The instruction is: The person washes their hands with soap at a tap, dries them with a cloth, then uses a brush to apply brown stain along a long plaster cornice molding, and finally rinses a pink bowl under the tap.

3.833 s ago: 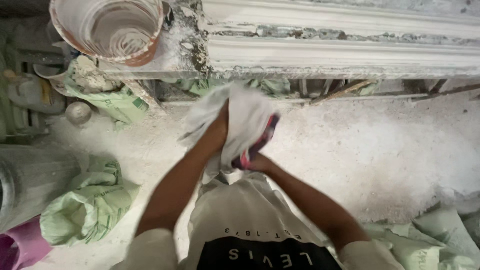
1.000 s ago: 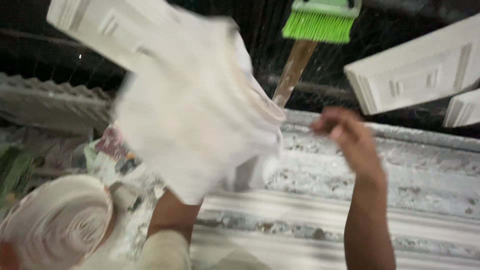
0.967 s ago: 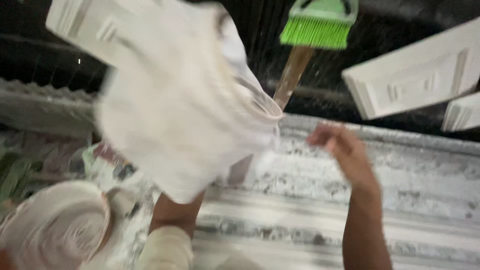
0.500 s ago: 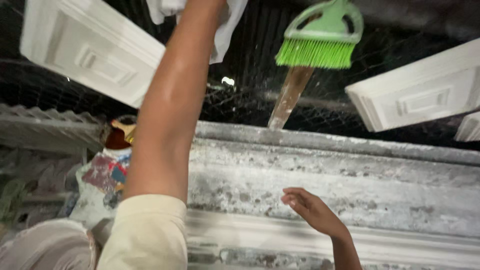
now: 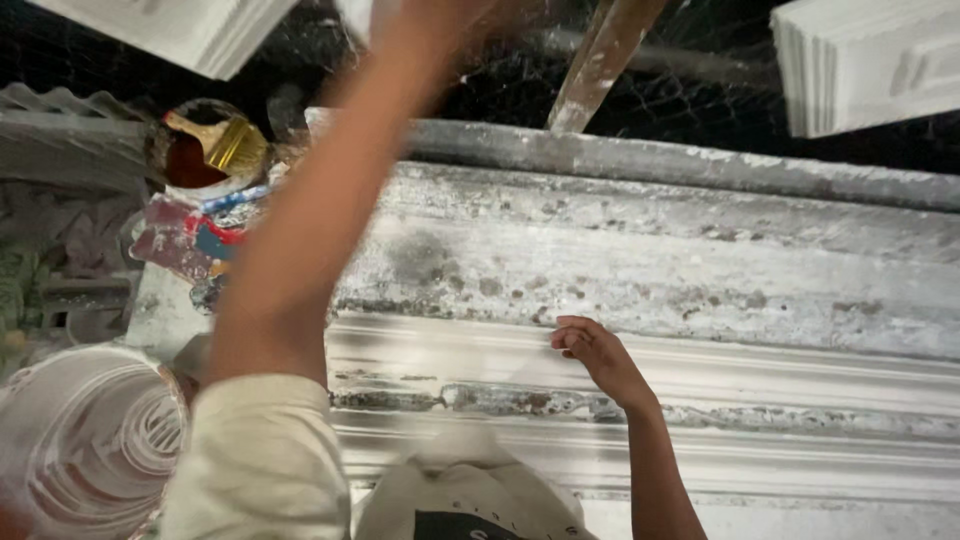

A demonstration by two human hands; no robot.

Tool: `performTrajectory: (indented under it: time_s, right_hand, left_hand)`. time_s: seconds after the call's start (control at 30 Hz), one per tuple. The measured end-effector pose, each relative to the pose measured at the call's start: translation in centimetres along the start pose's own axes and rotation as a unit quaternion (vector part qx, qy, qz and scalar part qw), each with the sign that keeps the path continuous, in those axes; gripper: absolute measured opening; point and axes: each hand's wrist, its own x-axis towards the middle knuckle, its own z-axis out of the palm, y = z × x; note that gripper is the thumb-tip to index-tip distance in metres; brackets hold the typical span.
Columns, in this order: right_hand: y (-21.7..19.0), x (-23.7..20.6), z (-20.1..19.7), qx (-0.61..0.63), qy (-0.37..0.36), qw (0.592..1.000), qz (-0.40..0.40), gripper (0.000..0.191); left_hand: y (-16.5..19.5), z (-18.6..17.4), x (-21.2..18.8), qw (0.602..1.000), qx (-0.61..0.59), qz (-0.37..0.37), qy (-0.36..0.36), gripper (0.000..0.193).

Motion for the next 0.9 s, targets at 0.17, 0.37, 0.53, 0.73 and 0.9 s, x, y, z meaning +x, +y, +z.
performTrajectory:
  time_s: [0.17,0.37,0.53,0.73,0.9]
  right_hand:
    - [4.7,-0.5,-1.6,0.04,0.071,0.991,0.107,0.045]
    - [7.3,0.1,-5.0,0.094,0.157,0.979,0.095,0.044]
    - [6.0,1.2,-6.5,0.114,0.252,0.958,0.072,0.042]
    - [3.6,1.1,-8.2,0.141,0.341,0.927,0.065,0.042]
    - [4.3,0.9,-10.9,0.227,0.398,0.886,0.07,0.025]
  left_hand:
    - [4.8,3.3,-12.7,0.981,0.026,-0.067,-0.18,0.049]
    - [4.3,5.7,-23.7,0.946,0.145,-0.159,-0.244,0.044]
    - [5.3,6.1,-23.8,0.918,0.143,-0.207,-0.308,0.041]
    - [7.2,2.9,-27.0,0.924,0.103,-0.145,-0.339,0.024]
    - [10.9,1.1,-32.3,0.934,0.1,-0.025,-0.342,0.026]
